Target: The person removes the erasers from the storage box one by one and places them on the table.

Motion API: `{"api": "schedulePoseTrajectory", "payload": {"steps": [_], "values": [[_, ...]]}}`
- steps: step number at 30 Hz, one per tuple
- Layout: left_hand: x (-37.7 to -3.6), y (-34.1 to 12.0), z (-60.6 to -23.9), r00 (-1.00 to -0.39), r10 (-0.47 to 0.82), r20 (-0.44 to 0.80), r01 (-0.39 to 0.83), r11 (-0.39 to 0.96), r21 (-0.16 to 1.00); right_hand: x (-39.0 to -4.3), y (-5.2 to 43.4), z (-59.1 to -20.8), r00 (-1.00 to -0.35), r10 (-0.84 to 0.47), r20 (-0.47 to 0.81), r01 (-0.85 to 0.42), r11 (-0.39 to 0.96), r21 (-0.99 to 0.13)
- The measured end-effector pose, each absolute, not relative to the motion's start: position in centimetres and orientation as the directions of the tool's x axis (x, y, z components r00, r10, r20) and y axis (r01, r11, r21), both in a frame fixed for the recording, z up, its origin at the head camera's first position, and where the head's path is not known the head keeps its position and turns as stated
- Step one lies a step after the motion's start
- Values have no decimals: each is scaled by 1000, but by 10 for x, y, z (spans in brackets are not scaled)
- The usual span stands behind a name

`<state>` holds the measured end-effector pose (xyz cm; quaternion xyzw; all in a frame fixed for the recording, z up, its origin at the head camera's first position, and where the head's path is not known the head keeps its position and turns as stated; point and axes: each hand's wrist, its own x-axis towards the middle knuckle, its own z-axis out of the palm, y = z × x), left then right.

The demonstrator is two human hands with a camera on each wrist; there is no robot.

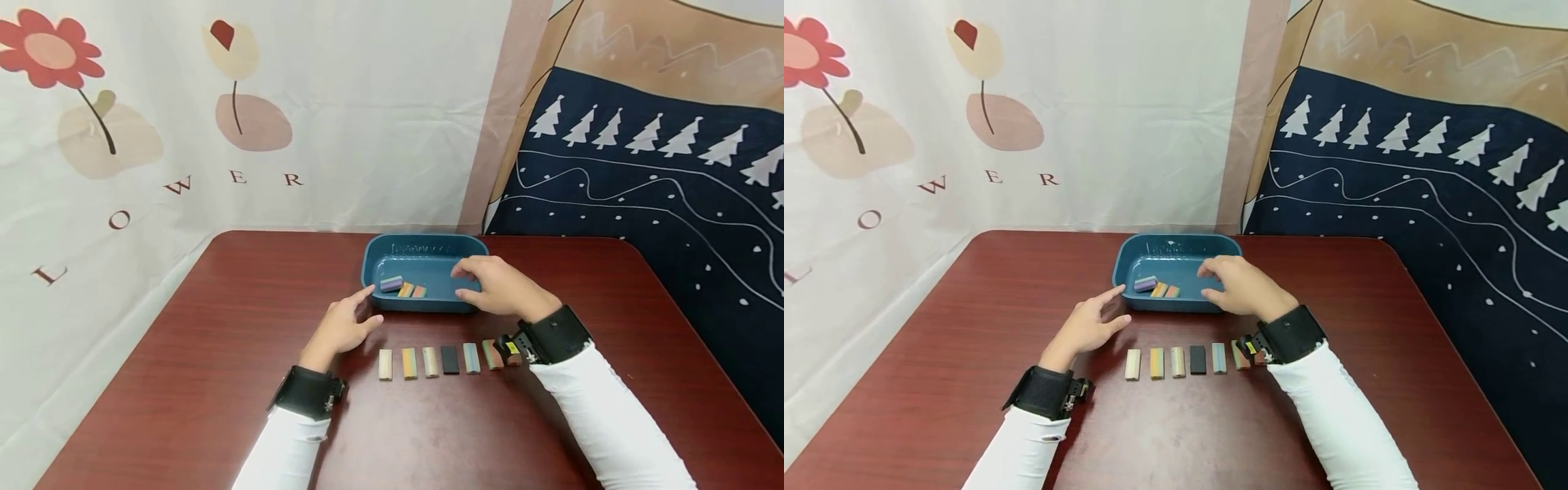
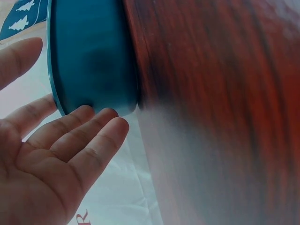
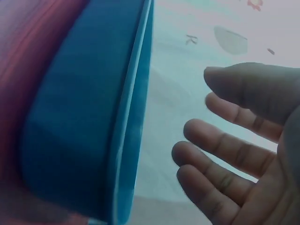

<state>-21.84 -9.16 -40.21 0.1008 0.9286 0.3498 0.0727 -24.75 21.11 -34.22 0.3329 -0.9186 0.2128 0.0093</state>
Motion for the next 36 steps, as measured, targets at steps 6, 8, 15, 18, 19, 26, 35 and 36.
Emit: {"api": "schedulePoseTrajectory", "payload": {"steps": [6,8,15,18,19,26,35,36], "values": [[-218,-92,-402,-970,235,-56,137,728,672,-272,182,-330,-760,-648,47,-625,710,-323],[-217,-92,-402,-970,235,-57,137,728,672,-280,175,-328,-755,-655,28,-626,709,-325],[-217,-90,-401,-967,249,-46,160,741,652,-302,159,-324,-742,-670,11,-633,695,-341],[-216,-91,-399,-969,242,-47,154,744,650,-312,150,-321,-714,-700,-16,-659,680,-321],[-216,-91,-399,-969,242,-47,154,744,651,-316,146,-320,-704,-710,-29,-671,677,-303],[-216,-90,-402,-966,256,-44,163,730,663,-338,131,-321,-654,-744,-141,-727,669,-159],[-215,-92,-404,-970,241,-35,155,724,672,-352,97,-334,-567,-778,-271,-822,556,124],[-215,-92,-404,-969,244,-37,156,724,672,-352,92,-335,-556,-777,-295,-830,535,158]]}}
